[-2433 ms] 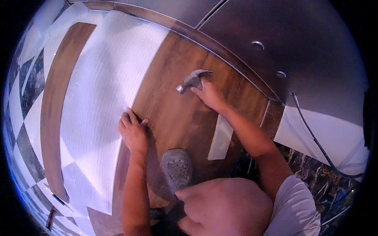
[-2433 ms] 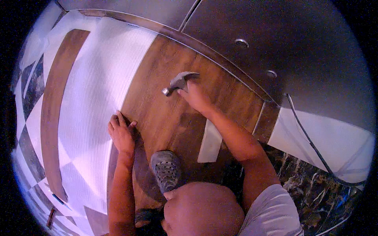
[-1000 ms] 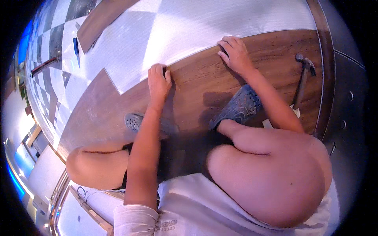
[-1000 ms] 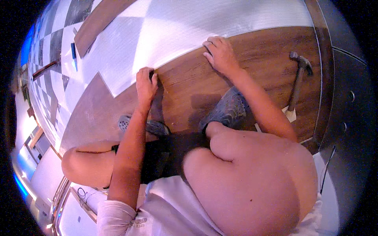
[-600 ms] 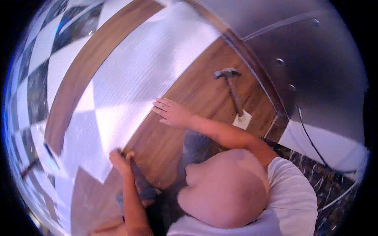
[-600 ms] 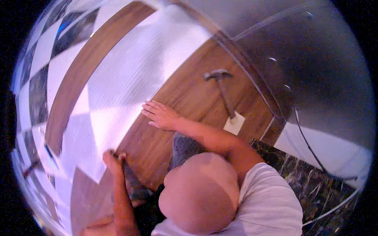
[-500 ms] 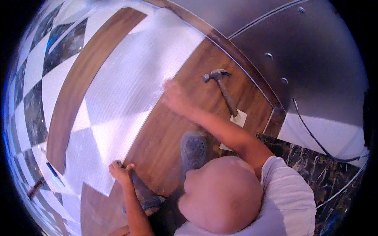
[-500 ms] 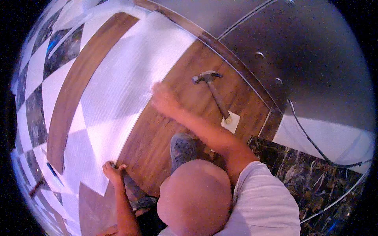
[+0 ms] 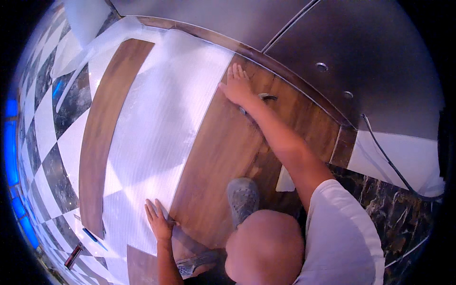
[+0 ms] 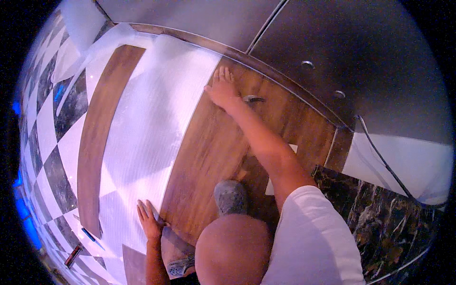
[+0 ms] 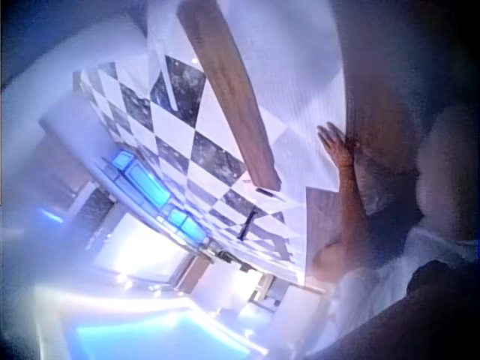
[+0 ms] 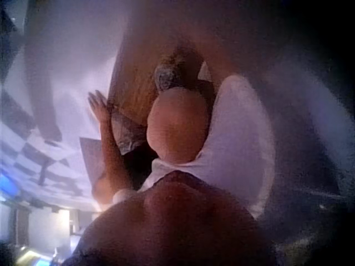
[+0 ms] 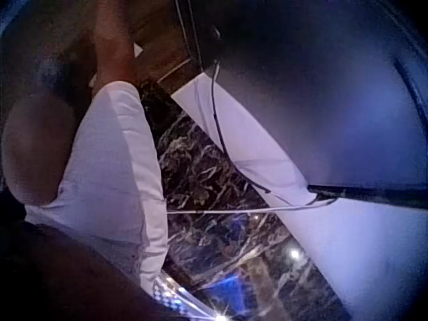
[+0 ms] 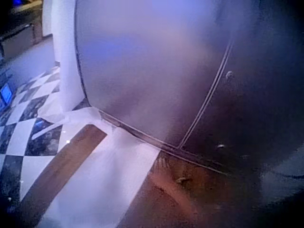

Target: The person installs laminate flooring by positioning planks over an underlayment, marking cut lines with a pencil and square, and using a hammer to tap the planks into place.

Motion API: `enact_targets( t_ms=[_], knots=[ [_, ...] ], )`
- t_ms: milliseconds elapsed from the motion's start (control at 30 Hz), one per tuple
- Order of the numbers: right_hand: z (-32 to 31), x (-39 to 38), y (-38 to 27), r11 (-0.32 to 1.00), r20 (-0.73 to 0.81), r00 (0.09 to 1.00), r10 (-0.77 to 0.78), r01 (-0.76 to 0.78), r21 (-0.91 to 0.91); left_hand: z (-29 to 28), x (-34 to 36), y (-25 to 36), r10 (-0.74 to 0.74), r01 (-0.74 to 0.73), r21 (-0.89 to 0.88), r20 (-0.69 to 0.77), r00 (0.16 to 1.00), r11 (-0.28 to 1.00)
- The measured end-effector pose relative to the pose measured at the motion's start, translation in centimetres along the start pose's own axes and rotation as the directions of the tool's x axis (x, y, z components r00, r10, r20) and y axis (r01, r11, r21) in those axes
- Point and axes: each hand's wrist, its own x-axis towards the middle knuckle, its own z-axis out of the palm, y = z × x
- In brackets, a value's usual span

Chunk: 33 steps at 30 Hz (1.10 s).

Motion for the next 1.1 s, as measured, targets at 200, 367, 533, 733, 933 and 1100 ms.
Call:
enact_targets(
  t_ms=[200,367,533,733,933,1100],
  knots=[
    [-1.2,3.1,6.1,0.975,0.082,0.98,-0.184,0.171,0.139,0.3,0.2,0.0,0.075,-0.074,0.143,0.003,0.997,0.987],
    [-3.8,2.5,6.2,0.965,0.106,0.967,-0.231,0.214,0.15,1.3,0.8,-0.8,0.064,-0.092,0.286,0.106,0.992,0.954],
    [-2.0,-6.2,4.1,0.919,-0.142,0.989,-0.033,0.086,0.386,1.8,1.6,-1.3,0.093,-0.123,0.338,0.104,0.99,0.933],
    [-0.3,-18.4,6.0,0.926,-0.355,0.868,0.346,-0.256,0.277,2.0,3.6,-4.0,-0.003,-0.076,0.231,0.322,0.947,0.97],
    [3.3,-19.3,8.0,0.941,-0.209,0.923,0.324,-0.291,0.173,-6.2,7.1,-6.2,0.184,-0.199,-0.035,0.557,0.81,0.979],
    [2.9,-21.1,8.0,0.981,-0.277,0.948,0.153,-0.113,0.155,-16.5,7.4,-8.6,0.297,-0.33,0.021,0.384,0.874,0.944]
  ],
)
